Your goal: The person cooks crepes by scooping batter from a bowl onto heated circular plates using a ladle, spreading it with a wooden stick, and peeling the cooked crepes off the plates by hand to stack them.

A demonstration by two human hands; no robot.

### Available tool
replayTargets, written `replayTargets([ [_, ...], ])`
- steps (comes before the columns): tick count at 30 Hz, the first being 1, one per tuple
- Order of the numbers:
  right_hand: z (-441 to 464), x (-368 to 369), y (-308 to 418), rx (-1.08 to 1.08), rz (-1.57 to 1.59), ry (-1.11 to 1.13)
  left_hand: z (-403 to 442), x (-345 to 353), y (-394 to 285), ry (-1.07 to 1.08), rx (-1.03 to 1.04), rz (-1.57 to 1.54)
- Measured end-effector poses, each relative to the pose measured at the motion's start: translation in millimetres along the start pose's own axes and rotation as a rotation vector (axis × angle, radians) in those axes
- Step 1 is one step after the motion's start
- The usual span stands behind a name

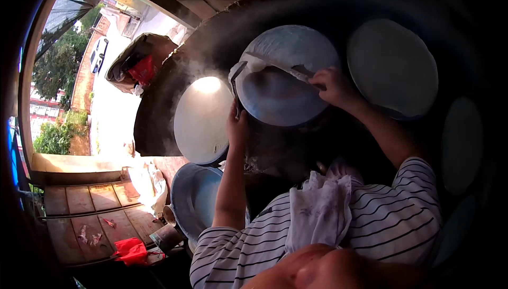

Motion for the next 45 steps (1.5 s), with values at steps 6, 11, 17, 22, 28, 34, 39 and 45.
replayTargets([
  [6,60.4,42.6,-89.8,-0.080,-0.121,0.046,-27.1,25.7,-22.8,-0.164,0.106,0.008],
  [11,64.4,73.7,-50.0,-0.139,0.105,0.413,-90.8,34.5,-19.9,-0.322,-0.137,-0.083],
  [17,59.8,43.4,-80.3,-0.113,0.311,0.464,-149.0,47.6,-5.4,-0.294,-0.131,0.089],
  [22,129.6,82.4,-83.4,-0.409,0.099,0.416,-132.3,91.6,-6.1,-0.314,-0.081,0.000],
  [28,91.9,59.2,-91.2,-0.283,0.397,0.761,-197.6,85.2,-0.9,-0.254,-0.257,0.018],
  [34,109.5,84.3,-54.5,-0.512,0.424,0.717,-203.4,92.2,-5.1,-0.302,-0.365,-0.058],
  [39,84.5,59.5,-97.4,-0.228,0.383,1.007,-215.0,77.0,-20.3,-0.369,-0.454,-0.245],
  [45,58.8,15.7,-97.8,-0.327,0.444,0.844,-201.1,110.3,-19.9,-0.275,-0.388,-0.289],
])
Point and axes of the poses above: each hand's wrist, its own z-axis towards the middle knuckle, its own x-axis out of the palm, y = z × x, the point moved 10 cm from there along z, towards the middle knuckle, and after that the axes turned 8 degrees about -z, right-handed, at the moved point
